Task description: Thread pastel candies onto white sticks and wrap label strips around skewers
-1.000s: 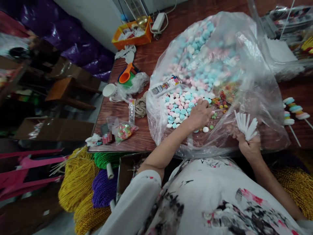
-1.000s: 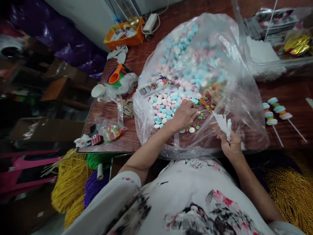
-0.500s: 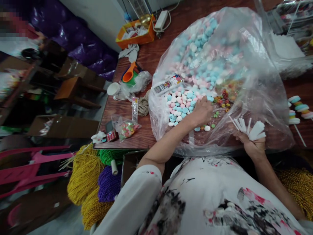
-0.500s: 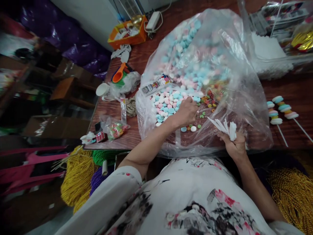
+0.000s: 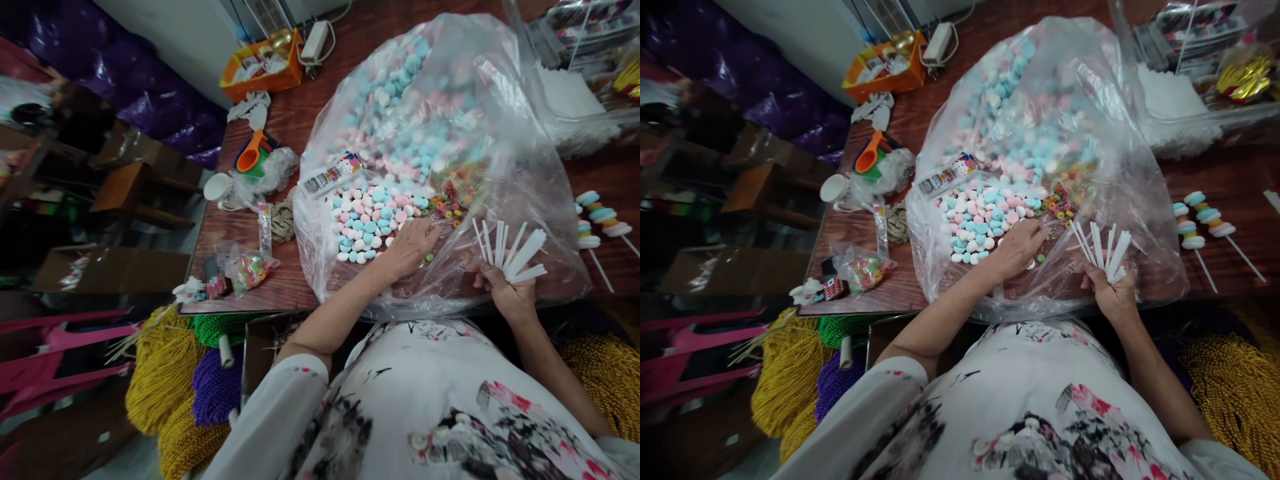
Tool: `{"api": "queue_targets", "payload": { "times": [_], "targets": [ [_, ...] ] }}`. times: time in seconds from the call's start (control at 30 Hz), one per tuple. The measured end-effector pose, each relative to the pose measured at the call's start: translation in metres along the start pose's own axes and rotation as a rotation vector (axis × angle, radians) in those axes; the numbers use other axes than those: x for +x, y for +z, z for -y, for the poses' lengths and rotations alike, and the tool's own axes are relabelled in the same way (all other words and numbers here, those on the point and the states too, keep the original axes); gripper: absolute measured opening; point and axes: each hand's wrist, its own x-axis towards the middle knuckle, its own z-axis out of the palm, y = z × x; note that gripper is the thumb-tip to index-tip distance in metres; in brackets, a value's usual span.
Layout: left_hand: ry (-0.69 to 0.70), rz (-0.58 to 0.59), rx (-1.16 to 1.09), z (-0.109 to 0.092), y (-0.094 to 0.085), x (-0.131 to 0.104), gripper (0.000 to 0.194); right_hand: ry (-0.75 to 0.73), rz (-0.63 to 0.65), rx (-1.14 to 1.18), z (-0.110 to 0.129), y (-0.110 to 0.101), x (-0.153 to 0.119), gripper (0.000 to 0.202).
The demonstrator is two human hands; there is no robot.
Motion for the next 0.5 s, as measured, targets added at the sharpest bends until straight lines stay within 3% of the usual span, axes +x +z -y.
{"api": "queue_targets", "payload": {
  "times": [0.13, 0.2, 0.33, 0.4, 0.5],
  "targets": [
    [-0.05, 0.02, -0.15, 0.003, -0.002, 0.004, 0.024, -0.007, -0.02, 0.033, -0.002, -0.002, -0.002, 0.015],
    [-0.081, -0.114, -0.422, 0.004, -0.003, 0.003, 0.02, 0.0, 0.001, 0.031, 0.0, -0.005, -0.005, 0.016],
    [-0.319, -0.505, -1.295, -0.002, -0.009, -0.007, 0.027, 0.004, 0.077, -0.066, 0.01, -0.006, -0.015, 0.019],
    [-0.429, -0.607, -1.64, -0.009, -0.014, -0.013, 0.038, -0.007, 0.104, -0.105, 0.017, -0.003, -0.019, 0.021],
    [-0.517, -0.697, -1.869, -0.02, -0.022, -0.019, 0.047, -0.027, 0.15, -0.139, 0.024, 0.004, -0.023, 0.023]
  ]
}}
